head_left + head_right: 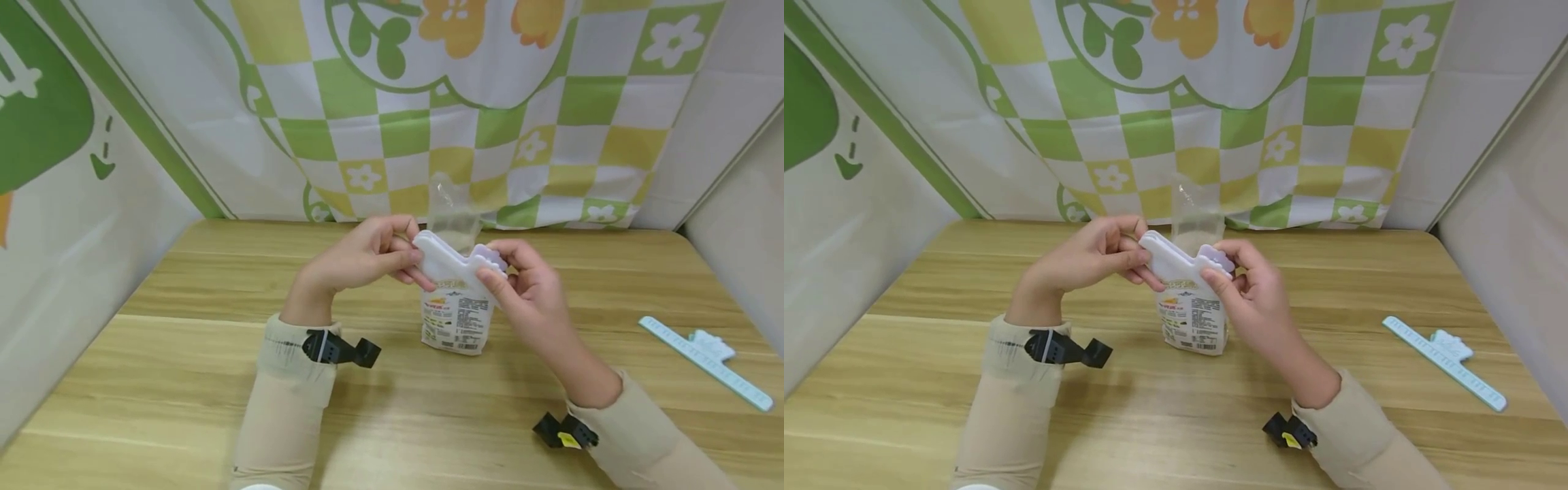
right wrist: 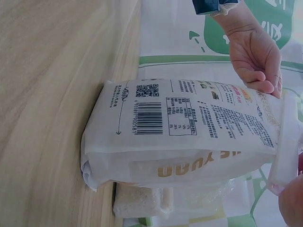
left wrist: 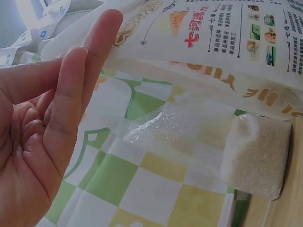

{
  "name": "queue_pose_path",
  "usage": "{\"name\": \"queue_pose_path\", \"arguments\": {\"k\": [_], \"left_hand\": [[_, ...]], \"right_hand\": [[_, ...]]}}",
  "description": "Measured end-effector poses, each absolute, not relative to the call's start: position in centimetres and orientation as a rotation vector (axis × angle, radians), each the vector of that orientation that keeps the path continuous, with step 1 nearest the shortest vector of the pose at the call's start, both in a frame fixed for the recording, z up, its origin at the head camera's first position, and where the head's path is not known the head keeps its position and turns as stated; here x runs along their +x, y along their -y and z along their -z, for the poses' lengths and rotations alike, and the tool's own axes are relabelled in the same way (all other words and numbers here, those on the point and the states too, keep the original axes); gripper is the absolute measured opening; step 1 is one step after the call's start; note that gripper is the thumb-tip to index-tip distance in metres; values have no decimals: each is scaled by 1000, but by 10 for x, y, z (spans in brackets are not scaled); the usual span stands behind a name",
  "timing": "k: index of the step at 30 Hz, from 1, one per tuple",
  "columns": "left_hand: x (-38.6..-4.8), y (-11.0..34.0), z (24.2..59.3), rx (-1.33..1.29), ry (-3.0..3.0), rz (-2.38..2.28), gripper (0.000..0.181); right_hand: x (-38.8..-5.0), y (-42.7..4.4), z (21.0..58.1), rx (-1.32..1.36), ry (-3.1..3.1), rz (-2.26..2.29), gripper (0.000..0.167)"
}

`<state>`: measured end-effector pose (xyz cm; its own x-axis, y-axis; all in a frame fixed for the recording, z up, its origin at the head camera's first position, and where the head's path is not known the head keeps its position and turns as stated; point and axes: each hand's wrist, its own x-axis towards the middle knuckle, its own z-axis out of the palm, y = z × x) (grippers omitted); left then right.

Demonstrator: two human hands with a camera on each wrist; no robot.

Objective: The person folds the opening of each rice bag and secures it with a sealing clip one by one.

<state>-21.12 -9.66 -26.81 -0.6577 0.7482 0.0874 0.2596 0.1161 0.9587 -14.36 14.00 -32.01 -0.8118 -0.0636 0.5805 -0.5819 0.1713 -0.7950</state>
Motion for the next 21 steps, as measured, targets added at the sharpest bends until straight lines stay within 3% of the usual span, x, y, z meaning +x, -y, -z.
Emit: {"name": "queue_pose_path", "arguments": {"k": [2,8,21], "left_hand": [[-212,96,269,992,-1977,-1554,3],[-211,96,269,1029,-1974,-1529,22],[-215,99,271,1120,-2046,-1469,17]], "right_hand": [[-144,-139,319,617,2030,-1678,29],[-146,-136,316,649,2030,-1661,23],[-149,-140,312,645,2093,-1714,22]]}}
